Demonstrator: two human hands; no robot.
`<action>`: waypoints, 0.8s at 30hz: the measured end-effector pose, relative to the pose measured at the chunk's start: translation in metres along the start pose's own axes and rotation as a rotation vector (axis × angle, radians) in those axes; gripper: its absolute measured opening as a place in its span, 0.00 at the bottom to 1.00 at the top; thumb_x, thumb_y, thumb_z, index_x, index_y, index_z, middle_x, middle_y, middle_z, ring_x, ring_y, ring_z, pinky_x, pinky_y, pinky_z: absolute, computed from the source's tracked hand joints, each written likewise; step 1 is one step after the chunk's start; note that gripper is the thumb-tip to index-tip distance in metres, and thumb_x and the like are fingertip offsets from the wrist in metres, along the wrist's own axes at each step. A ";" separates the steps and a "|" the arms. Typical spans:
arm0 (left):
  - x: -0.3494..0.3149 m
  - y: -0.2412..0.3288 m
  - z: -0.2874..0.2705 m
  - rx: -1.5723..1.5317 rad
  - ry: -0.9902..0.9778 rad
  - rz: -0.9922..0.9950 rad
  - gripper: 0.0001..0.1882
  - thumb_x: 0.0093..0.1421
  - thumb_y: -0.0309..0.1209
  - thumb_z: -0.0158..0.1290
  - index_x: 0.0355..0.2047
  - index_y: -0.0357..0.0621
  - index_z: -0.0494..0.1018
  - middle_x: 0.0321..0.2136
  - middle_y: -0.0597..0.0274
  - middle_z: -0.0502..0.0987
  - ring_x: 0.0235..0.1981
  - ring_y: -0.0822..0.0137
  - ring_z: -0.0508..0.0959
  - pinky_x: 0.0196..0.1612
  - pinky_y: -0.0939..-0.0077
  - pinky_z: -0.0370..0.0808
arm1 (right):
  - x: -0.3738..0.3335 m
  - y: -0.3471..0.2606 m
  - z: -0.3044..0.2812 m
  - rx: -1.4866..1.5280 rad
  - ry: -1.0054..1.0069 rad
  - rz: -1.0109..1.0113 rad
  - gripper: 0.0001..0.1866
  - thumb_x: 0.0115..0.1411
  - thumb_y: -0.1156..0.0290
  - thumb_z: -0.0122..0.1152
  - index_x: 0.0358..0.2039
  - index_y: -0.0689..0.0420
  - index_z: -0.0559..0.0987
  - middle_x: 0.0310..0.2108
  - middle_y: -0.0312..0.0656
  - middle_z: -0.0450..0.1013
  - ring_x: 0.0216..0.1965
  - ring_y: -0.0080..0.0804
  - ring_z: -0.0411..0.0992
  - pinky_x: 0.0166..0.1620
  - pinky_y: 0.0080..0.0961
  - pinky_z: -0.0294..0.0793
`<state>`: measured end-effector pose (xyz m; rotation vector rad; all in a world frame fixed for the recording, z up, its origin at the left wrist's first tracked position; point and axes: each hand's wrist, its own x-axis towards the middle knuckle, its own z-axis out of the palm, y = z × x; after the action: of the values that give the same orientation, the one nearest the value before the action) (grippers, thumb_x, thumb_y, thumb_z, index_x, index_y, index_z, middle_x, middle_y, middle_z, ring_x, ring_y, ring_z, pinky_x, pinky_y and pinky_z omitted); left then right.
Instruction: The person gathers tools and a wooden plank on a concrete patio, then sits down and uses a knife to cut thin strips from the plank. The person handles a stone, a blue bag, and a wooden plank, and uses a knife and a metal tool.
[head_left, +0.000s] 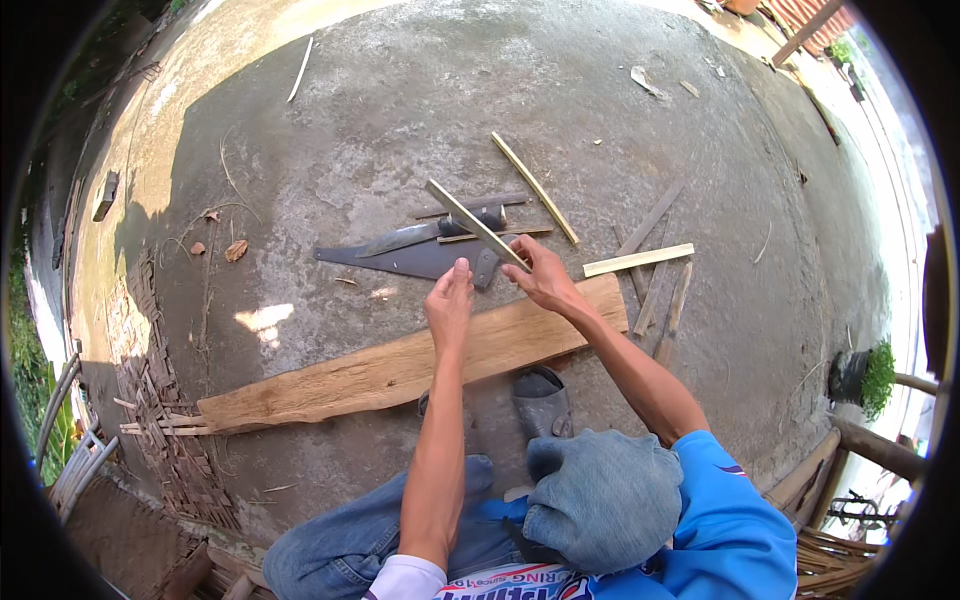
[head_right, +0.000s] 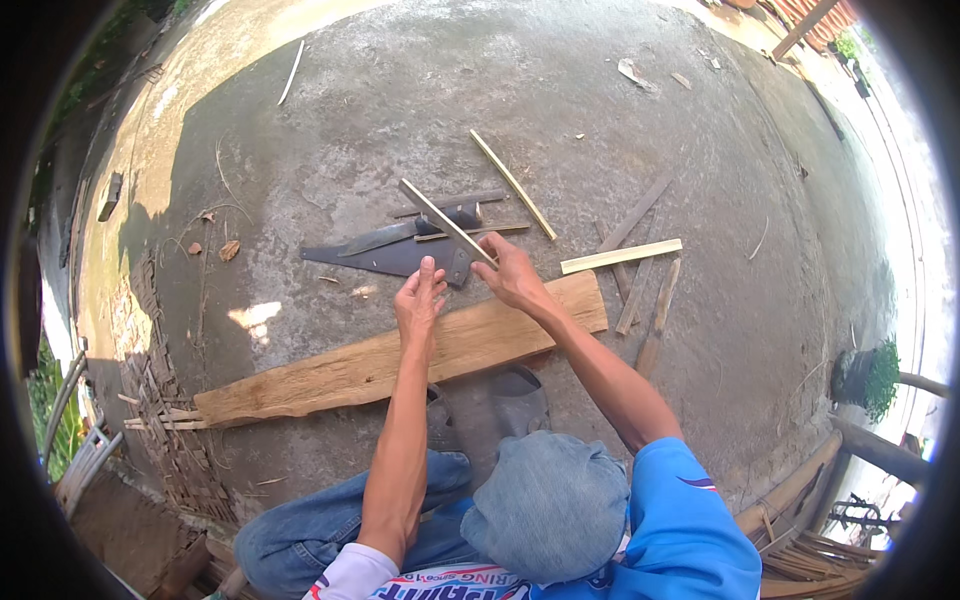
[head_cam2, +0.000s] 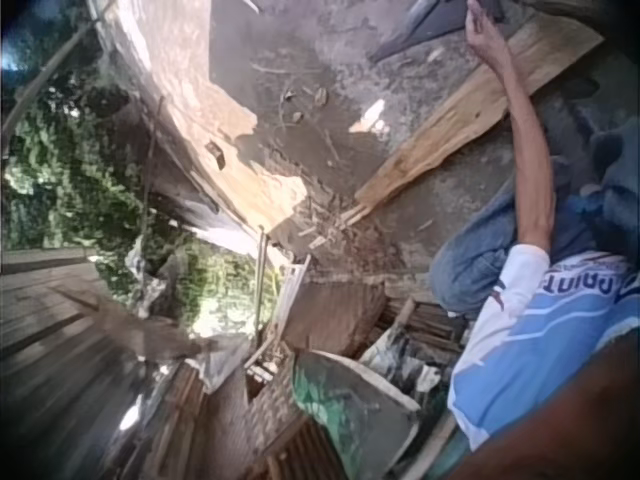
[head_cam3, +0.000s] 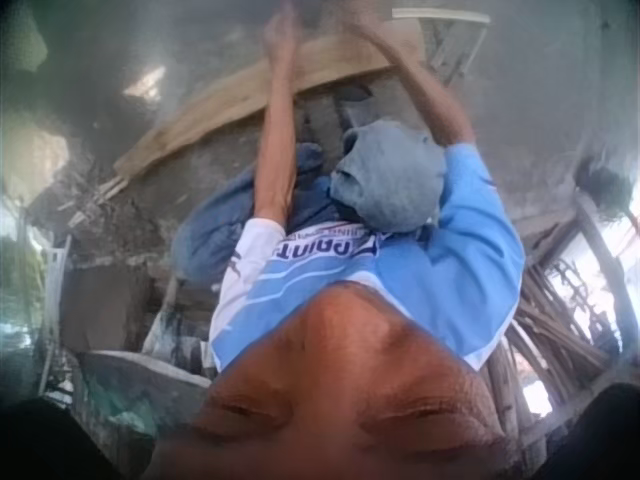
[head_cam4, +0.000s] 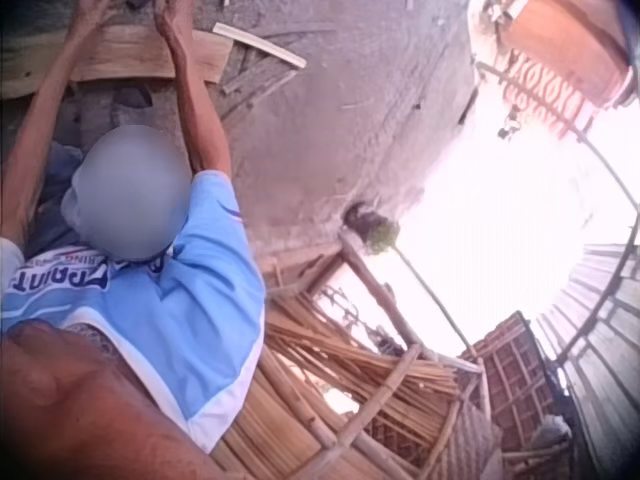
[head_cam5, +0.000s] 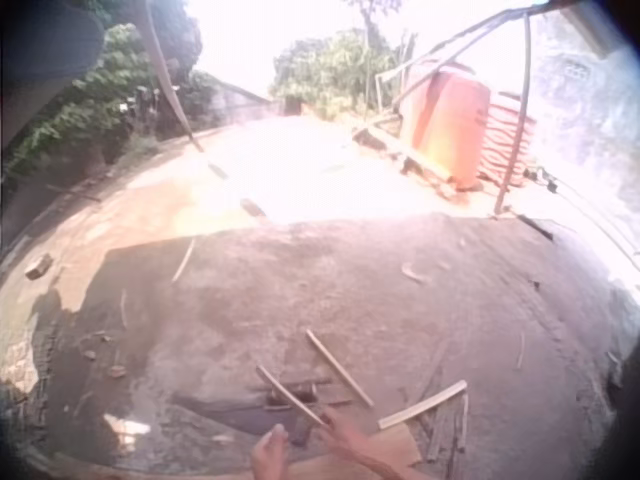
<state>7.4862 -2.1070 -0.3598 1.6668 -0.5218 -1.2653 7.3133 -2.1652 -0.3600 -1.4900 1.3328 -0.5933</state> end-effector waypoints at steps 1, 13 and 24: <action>0.001 -0.003 0.002 -0.066 0.015 -0.031 0.27 0.64 0.48 0.57 0.48 0.33 0.76 0.42 0.55 0.81 0.39 0.61 0.82 0.41 0.62 0.79 | -0.009 0.003 0.012 -0.031 -0.057 -0.067 0.17 0.59 0.71 0.67 0.45 0.61 0.73 0.42 0.53 0.78 0.43 0.47 0.78 0.46 0.37 0.75; 0.006 -0.010 -0.046 -0.224 0.104 -0.171 0.16 0.63 0.32 0.60 0.46 0.38 0.71 0.37 0.59 0.79 0.33 0.67 0.81 0.37 0.68 0.83 | 0.125 0.057 -0.023 -0.745 0.293 -0.517 0.13 0.62 0.73 0.54 0.47 0.60 0.74 0.41 0.49 0.74 0.44 0.51 0.74 0.46 0.43 0.74; -0.003 -0.025 -0.035 -0.506 -0.057 -0.150 0.13 0.64 0.31 0.58 0.44 0.38 0.70 0.35 0.60 0.74 0.36 0.63 0.79 0.44 0.60 0.83 | 0.056 0.029 -0.043 0.264 -0.020 0.184 0.11 0.64 0.65 0.64 0.40 0.60 0.80 0.35 0.35 0.76 0.36 0.22 0.70 0.39 0.24 0.72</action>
<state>7.5124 -2.0786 -0.3792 1.2615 -0.0917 -1.4158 7.2785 -2.2292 -0.3841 -1.1445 1.3046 -0.6076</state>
